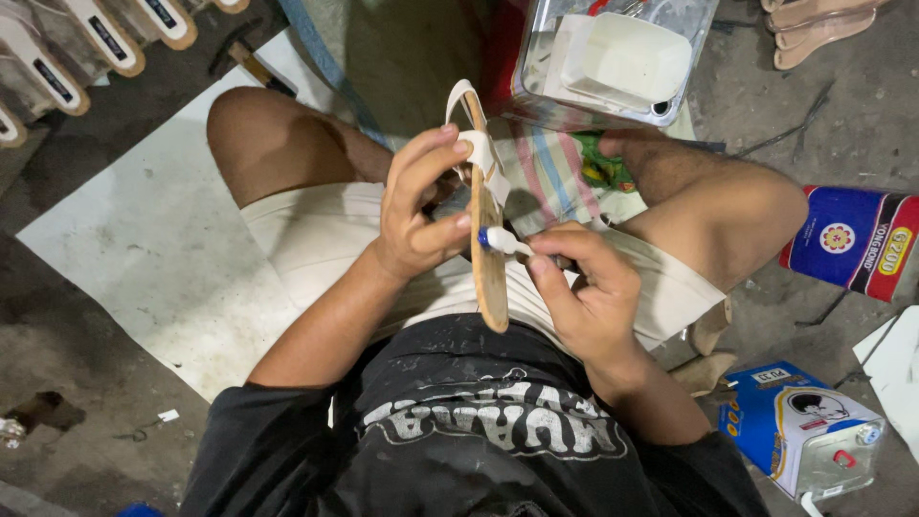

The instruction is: The person sits on the floor and paints the white straps of wooden sandals using a toothbrush dipped in white paint. They repeatedly pick up sandals from a pile, apply paint to the straps, and place them back down.

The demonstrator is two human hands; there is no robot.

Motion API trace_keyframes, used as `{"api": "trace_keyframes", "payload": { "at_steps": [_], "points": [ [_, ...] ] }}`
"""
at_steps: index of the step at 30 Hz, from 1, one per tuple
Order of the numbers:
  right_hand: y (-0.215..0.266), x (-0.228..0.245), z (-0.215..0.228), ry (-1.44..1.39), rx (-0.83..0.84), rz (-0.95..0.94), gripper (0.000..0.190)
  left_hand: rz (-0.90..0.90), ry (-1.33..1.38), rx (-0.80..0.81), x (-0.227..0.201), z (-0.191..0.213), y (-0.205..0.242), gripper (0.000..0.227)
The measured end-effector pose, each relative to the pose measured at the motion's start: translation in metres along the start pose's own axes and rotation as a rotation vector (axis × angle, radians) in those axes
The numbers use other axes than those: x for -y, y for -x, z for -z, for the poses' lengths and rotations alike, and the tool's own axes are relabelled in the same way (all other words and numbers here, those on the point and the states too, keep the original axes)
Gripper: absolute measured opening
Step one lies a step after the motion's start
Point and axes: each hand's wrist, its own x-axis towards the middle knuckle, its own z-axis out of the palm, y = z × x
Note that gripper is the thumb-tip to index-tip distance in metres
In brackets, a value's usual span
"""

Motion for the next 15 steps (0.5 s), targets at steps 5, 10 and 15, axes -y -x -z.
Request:
{"api": "trace_keyframes", "payload": {
  "at_steps": [5,10,15],
  "points": [
    [0.003,0.006,0.006,-0.017,0.031,0.059,0.016,0.041,-0.051,0.038,0.0,0.004,-0.003,0.069],
    [0.002,0.007,0.008,-0.044,0.042,0.101,0.016,0.102,-0.077,0.022,-0.003,0.002,-0.005,0.073],
    [0.004,0.0,0.005,-0.099,0.029,0.089,0.018,0.196,-0.006,0.028,-0.012,-0.001,-0.007,0.075]
  ]
}}
